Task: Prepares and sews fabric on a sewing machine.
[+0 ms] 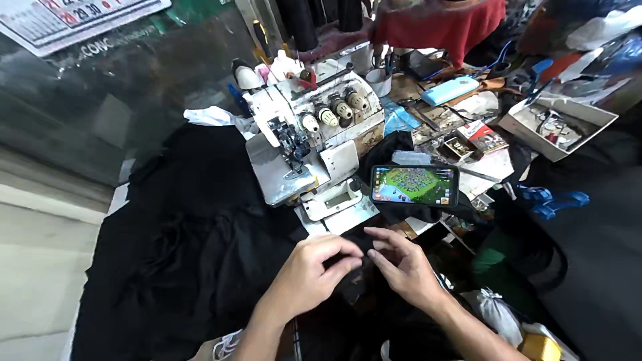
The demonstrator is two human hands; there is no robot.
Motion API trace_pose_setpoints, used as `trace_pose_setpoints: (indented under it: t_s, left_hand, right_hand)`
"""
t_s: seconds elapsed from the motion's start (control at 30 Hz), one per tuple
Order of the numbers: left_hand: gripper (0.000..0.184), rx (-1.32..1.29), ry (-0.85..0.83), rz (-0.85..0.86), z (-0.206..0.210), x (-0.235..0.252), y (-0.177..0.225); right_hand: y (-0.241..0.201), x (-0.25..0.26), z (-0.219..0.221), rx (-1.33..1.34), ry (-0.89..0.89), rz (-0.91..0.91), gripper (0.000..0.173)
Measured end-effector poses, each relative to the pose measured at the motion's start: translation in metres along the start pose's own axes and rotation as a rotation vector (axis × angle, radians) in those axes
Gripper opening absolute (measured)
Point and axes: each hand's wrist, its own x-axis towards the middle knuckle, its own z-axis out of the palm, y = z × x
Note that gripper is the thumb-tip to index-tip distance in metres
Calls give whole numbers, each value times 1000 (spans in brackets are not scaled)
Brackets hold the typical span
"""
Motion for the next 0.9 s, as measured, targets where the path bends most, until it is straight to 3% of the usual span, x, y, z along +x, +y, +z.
trace_pose_setpoints:
  t_s: [0.17, 0.63, 0.9]
  left_hand:
    - [11, 60, 80, -103, 35, 15, -22]
    - [12, 90, 21, -159, 23, 24, -12]
    - [12, -28, -48, -173, 17, 28, -16]
  right_hand:
    - [-7, 0, -1, 62, -24, -55, 55]
    - [-3, 0, -6, -41, -72, -137, 67]
    - [-6, 2, -10, -223, -91, -181, 70]
